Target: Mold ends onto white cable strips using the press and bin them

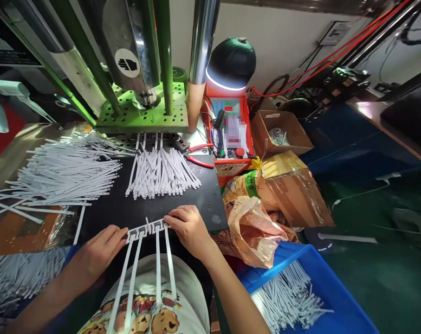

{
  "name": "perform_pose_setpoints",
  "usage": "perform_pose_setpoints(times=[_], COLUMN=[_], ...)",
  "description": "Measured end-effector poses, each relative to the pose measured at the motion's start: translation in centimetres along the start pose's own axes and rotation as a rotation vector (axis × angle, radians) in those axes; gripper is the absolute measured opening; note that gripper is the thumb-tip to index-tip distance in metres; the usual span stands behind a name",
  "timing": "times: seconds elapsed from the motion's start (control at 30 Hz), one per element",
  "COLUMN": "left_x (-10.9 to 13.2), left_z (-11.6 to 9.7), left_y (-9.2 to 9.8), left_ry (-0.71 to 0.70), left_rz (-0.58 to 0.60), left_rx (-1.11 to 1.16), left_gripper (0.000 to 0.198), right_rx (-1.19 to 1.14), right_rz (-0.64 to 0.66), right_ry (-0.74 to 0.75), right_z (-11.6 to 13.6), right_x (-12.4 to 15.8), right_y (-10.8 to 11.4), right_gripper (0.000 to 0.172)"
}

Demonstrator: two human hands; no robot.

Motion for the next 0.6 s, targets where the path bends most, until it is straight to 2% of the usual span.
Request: perform_pose_setpoints(times=[0.1,0.17,0.23,0.3,0.43,0.5,0.57,0.6], left_x=[-2.3,-3.6,-4.4,-4.6,-4.2,-3.8,-3.3,-2.9], left_z=[1.6,2.5,3.0,3.1,3.0,2.9,3.0,3.2], left_y=[-0.6,-1.1,-1.4,-1.3,-1.0,-0.8,-0.5,-0.4], left_ry=[-0.031,-0.057,-0.098,-0.131,-0.089,-0.074,-0.088,-0.091], left_rz=[0.046,0.092,0.107,0.069,0.037,0.014,-0.042,-0.079], left_rx=[0.109,0.173,0.195,0.19,0.183,0.183,0.199,0.205], left_gripper=[0.025,0.025,0.025,0.026,0.029,0.027,0.026,0.025], right_rx=[-0.05,-0.095,-0.183,-0.244,-0.126,-0.067,-0.062,-0.074], right_rz=[-0.033,-0.012,0.052,0.078,-0.13,-0.22,-0.288,-0.331], right_ry=[-0.063,-0.083,-0.077,-0.083,-0.18,-0.188,-0.228,-0.286], right_z=[-0.4,-0.8,-1.3,-2.0,-3.8,-4.3,-5.5,-6.5], right_x=[1.6,1.4,-0.1,-3.0,-10.8,-13.4,-13.2,-11.8], right_y=[1.2,1.6,1.6,1.3,1.8,2.8,4.4,5.4], right_gripper=[0.019,0.019,0.022,0.025,0.026,0.026,0.025,0.024])
Point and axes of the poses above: each hand's wrist, its own x-axis away from the middle knuckle, its own y-axis out of the back of the hand, z = x × y, the point moved 6 cm from there along -x, towards the middle knuckle, and after that the axes turned 10 degrees about z, right-handed, at the moved point
